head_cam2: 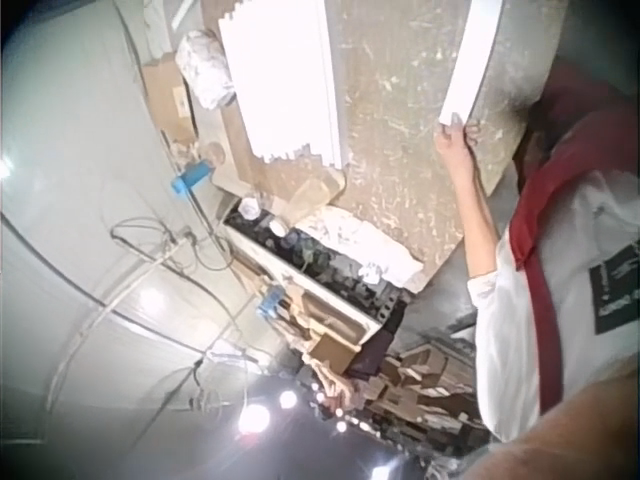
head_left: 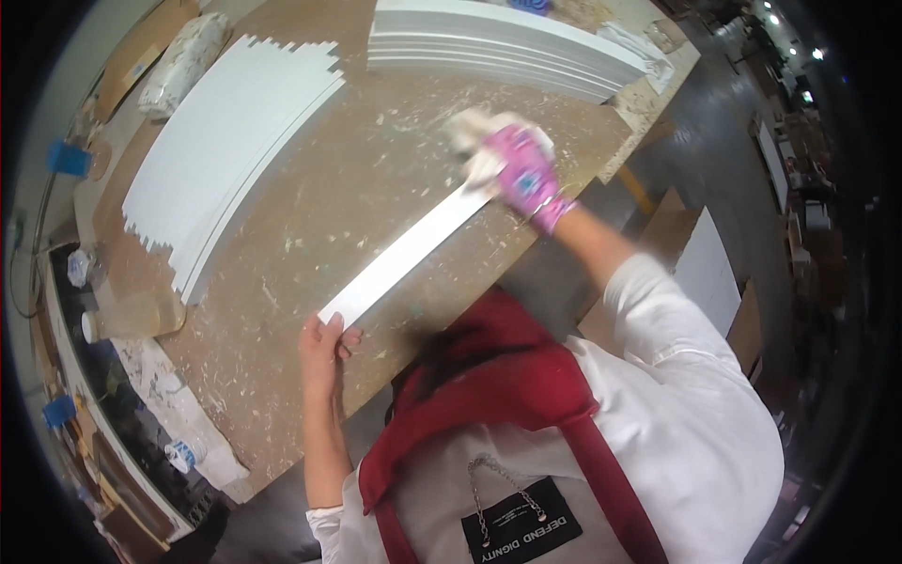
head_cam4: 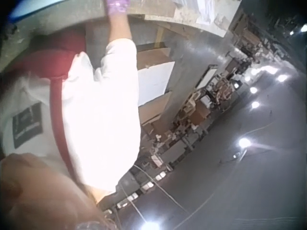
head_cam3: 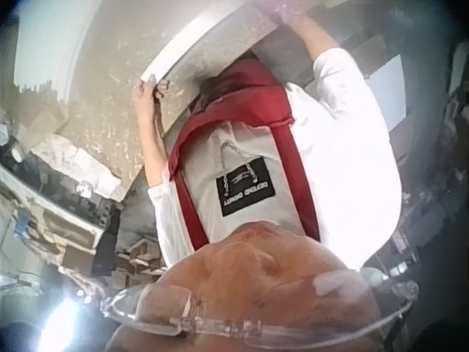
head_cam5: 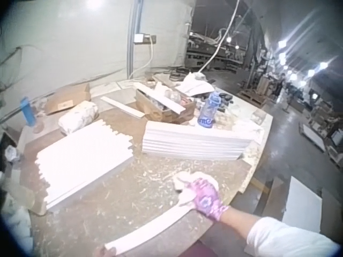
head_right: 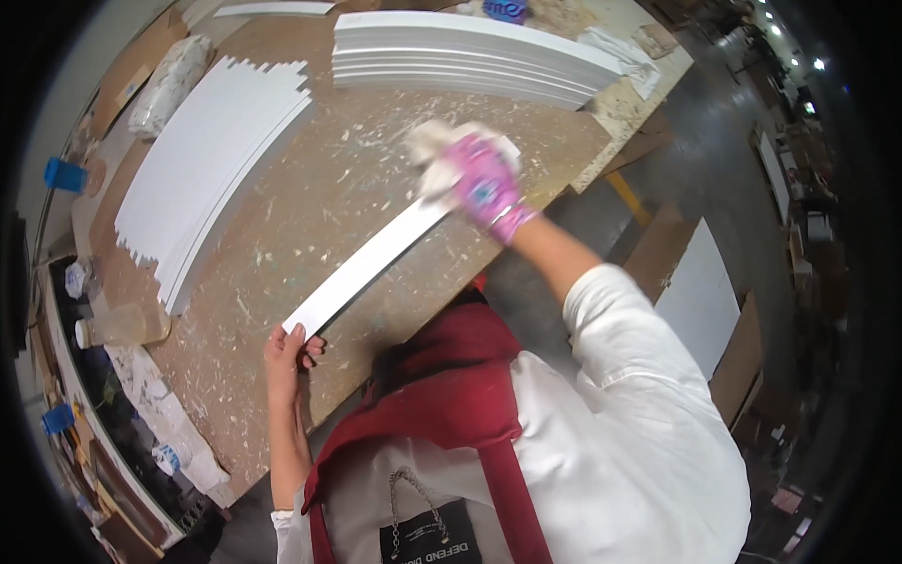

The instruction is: The person wipes white wooden strips and trim pieces with a cloth moistened from a clear bottle. They wipe the front, sides, and edges of each piece before stacking them on the workbench.

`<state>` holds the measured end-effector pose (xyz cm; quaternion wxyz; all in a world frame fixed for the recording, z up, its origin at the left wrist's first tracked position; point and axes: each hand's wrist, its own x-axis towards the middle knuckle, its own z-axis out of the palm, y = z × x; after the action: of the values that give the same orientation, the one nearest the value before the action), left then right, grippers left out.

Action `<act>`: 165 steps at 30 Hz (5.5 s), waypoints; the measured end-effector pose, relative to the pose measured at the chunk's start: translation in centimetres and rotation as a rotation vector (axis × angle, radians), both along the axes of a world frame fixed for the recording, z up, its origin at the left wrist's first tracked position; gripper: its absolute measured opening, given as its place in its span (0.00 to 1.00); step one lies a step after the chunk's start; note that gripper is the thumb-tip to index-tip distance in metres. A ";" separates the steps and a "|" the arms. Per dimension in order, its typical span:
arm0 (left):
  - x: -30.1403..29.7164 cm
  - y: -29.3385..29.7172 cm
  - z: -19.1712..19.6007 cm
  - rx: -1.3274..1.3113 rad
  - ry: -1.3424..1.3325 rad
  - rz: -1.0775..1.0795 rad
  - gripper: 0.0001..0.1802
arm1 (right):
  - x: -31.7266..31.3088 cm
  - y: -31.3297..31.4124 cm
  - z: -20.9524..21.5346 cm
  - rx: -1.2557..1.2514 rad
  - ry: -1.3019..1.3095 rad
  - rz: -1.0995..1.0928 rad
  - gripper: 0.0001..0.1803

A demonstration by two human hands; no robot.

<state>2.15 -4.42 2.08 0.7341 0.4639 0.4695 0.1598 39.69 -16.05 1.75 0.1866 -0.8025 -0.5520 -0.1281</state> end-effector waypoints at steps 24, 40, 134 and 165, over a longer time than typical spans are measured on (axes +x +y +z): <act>-2.5 2.0 2.8 0.947 0.491 -0.346 0.42 | 8.0 -4.8 7.0 0.026 0.536 0.023 0.20; -3.1 1.7 -3.2 1.041 0.208 -0.116 0.48 | -17.6 7.7 0.1 -0.202 0.024 1.004 0.18; 2.3 6.4 11.2 1.590 0.572 -0.711 0.41 | -15.5 3.8 7.9 -0.009 0.961 0.511 0.28; -5.1 3.2 3.8 1.095 0.502 -0.001 0.33 | -0.8 -10.2 2.1 0.394 1.079 -0.053 0.19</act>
<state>-2.92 -1.17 5.88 0.2552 0.7981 0.4780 0.2636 38.89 -26.22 3.84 0.5848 -0.7177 -0.3241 0.1946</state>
